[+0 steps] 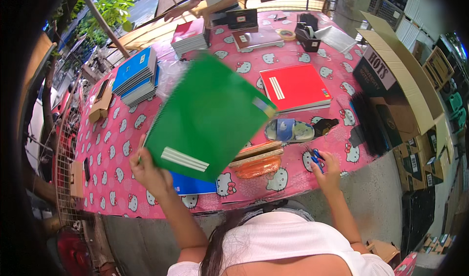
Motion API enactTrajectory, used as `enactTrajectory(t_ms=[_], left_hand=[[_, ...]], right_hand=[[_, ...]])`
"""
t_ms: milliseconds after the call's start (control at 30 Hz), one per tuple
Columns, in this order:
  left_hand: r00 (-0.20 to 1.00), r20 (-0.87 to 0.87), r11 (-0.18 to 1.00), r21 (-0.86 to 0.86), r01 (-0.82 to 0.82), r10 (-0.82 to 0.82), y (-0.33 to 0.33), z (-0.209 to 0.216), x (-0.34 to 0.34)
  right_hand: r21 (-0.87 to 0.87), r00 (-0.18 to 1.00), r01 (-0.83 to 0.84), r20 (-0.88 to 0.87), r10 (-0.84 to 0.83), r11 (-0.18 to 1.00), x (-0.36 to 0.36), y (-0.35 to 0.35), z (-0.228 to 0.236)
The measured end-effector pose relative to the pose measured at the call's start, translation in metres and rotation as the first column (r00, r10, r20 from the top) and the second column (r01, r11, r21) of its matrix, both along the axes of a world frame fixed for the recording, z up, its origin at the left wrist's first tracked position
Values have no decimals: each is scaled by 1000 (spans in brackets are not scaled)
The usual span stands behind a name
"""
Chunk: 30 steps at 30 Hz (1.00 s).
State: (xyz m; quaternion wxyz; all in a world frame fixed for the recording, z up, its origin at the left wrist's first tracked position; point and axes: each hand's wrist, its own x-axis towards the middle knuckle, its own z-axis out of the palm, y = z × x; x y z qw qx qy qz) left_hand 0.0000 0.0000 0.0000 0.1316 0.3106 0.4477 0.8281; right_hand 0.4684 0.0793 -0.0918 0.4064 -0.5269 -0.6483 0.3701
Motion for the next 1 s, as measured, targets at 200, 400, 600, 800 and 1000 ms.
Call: enactTrajectory(t_ms=[200,400,600,800,1000], left_hand=[[730,464,864,-322,-388,501,-82,-83,7],[649,-261,389,-622,-679,714,-90,-138,16],[935,-147,830,-432,-353,322,-9,-33,92],[854,-328,739,-667,94,-404,56,-34,176],[612,-642,796,-604,-31,-463,70,-37,170]], right_hand=[[368,786,-117,602,-140,923,-12,38,0],[565,803,-472,592,66,677,-88,191,23],[47,266,-841,903,336,539,-147,250,9],[-15,234,-929,749,620,369,-143,287,17],[154,301,-919,868,394,363,-145,261,14]])
